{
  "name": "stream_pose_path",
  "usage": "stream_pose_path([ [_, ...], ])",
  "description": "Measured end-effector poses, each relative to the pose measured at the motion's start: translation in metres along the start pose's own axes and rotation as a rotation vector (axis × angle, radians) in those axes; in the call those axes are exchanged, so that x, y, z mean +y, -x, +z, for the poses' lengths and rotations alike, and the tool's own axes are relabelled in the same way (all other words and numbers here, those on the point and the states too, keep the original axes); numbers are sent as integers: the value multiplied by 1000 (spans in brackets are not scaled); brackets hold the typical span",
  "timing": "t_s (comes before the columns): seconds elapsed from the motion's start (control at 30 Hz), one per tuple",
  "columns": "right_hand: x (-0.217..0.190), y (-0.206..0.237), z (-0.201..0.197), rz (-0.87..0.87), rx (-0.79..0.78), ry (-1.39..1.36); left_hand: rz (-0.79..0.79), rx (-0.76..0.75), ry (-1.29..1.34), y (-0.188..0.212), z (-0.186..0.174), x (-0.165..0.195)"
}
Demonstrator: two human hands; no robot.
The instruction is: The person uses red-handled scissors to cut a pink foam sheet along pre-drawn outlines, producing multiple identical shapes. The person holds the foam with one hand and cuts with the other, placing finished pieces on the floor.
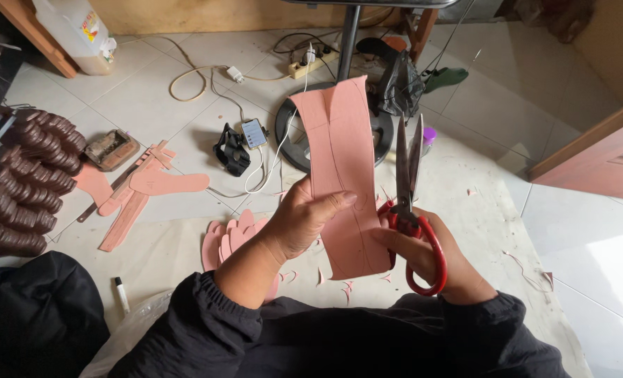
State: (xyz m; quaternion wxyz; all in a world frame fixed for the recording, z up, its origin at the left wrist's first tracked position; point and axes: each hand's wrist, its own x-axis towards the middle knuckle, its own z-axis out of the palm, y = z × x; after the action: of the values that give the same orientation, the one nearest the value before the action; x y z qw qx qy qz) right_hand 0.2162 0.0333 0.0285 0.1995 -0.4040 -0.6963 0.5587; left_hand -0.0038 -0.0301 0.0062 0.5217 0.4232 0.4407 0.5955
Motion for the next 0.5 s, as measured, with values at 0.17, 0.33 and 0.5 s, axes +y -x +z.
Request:
stream_pose_path([
  [0.17,10,-6,-7,-80,-12,-283,-10,-95,19,1,-7,10],
  [0.33,25,-18,-17,-53,109,-417,-26,-208,-54,0,-5,6],
  [0.5,28,-10,-17,-139,80,-422,-101,-300,-69,2,-3,3],
])
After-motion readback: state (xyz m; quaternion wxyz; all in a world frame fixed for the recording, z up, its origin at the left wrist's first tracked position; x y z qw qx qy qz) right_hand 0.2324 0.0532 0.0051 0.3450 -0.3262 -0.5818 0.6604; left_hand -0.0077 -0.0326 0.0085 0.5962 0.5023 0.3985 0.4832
